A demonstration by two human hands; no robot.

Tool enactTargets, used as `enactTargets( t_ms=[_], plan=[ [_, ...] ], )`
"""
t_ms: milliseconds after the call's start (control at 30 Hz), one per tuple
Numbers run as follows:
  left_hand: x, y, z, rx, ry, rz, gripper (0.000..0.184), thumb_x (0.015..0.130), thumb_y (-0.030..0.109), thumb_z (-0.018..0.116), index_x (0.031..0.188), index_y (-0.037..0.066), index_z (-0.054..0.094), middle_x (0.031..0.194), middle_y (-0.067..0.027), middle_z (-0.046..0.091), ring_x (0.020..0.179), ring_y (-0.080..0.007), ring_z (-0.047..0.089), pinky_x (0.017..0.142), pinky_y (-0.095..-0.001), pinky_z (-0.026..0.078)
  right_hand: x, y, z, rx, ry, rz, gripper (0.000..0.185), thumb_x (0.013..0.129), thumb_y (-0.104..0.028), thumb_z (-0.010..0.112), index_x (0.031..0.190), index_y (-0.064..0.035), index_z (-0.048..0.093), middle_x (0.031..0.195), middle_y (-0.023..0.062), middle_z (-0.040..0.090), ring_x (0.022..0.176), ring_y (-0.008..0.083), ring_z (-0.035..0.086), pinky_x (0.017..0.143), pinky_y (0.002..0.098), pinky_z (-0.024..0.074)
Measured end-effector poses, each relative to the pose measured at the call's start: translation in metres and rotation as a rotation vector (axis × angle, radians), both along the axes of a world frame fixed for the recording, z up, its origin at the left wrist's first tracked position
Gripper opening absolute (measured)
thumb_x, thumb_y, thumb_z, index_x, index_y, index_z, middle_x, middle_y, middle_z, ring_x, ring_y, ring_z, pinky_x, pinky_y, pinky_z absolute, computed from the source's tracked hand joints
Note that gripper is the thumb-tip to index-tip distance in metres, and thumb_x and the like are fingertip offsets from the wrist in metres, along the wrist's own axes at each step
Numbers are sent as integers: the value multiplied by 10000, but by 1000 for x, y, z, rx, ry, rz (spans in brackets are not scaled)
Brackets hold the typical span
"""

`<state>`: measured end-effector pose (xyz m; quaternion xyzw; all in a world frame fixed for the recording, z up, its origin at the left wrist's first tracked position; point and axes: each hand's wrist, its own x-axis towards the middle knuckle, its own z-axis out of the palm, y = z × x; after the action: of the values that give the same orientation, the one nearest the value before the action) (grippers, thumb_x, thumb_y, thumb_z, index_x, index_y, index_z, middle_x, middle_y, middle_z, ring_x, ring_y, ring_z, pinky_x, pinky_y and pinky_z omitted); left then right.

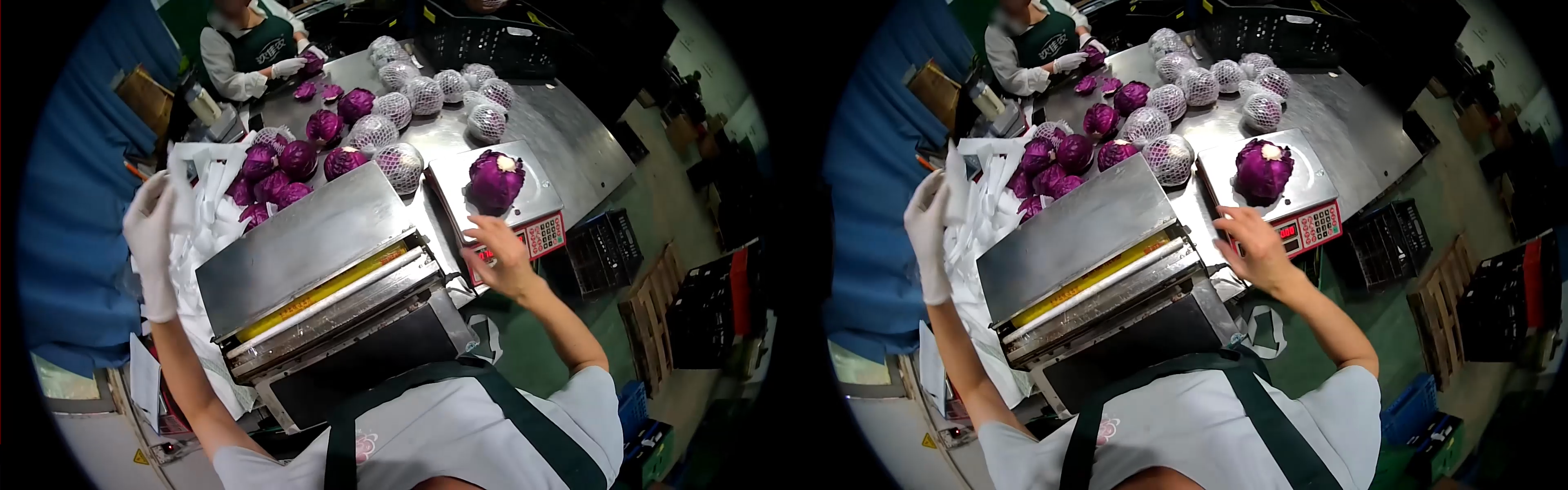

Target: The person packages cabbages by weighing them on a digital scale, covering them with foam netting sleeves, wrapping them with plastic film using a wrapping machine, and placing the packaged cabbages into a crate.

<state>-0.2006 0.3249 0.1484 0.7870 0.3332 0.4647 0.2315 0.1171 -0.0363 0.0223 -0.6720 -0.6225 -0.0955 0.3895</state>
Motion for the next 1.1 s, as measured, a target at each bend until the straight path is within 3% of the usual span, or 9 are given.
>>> enactTargets(
  t_ms=[100,267,367,500,733,800,867,933,1100],
  plan=[
    [49,-130,0,-135,-9,-298,237,828,-2,601,1060,23,645,984,-63,660,828,-119,624,727,-236,505,-25,-10,8,-228,773,100,524,760,-125,717,1223,-11,502,1187,169,559,1074,247,569,866,337,487],
    [90,-239,-62,-196,159,-1088,244,719,-10,700,959,25,668,907,-106,671,764,-202,624,684,-273,497,-16,-16,-3,273,1781,465,739,816,-143,653,1396,-16,214,1339,225,388,1053,278,569,812,359,530],
    [112,-257,-84,-139,164,-1197,242,711,-1,710,947,28,666,903,-106,668,740,-234,619,655,-298,501,7,-41,-15,281,1584,181,641,828,-244,666,1326,-9,338,1069,162,610,827,185,638,642,284,552],
    [166,-274,-88,111,168,-1395,338,674,-6,684,1001,74,651,957,-62,650,812,-239,611,704,-304,509,20,-50,-13,253,1649,367,636,895,-437,504,1341,-20,327,1164,174,555,994,199,580,791,319,517],
    [263,-283,-90,310,291,-1440,269,744,138,682,1004,98,626,911,-52,630,820,-225,624,709,-346,509,71,-20,3,-85,1131,25,323,710,-152,718,976,11,637,872,54,650,758,125,599,696,258,476],
    [298,-252,-109,285,-33,-1039,201,770,177,682,941,74,658,778,-61,641,710,-208,634,645,-314,506,110,5,-24,-7,628,-362,297,722,-179,699,947,1,630,976,191,643,823,241,623,729,328,486],
    [341,-229,-95,-244,76,-518,254,872,232,592,988,11,636,866,-108,659,804,-177,629,747,-278,486,132,25,-41,174,98,-581,349,711,-246,723,909,17,609,1124,276,561,996,365,554,845,396,448],
    [392,-196,-147,-372,102,-376,406,899,373,537,1107,27,587,976,-112,628,1002,-190,566,833,-313,456,138,38,-64,157,270,-511,500,698,-306,744,972,63,548,1225,321,467,1100,427,462,930,438,390],
    [432,-187,-189,-1012,80,-843,272,907,310,527,990,69,622,840,6,597,760,-107,529,683,-277,452,139,43,-82,197,303,-565,613,689,-255,736,1119,90,468,1201,273,494,1122,414,443,935,442,394]
  ],
)
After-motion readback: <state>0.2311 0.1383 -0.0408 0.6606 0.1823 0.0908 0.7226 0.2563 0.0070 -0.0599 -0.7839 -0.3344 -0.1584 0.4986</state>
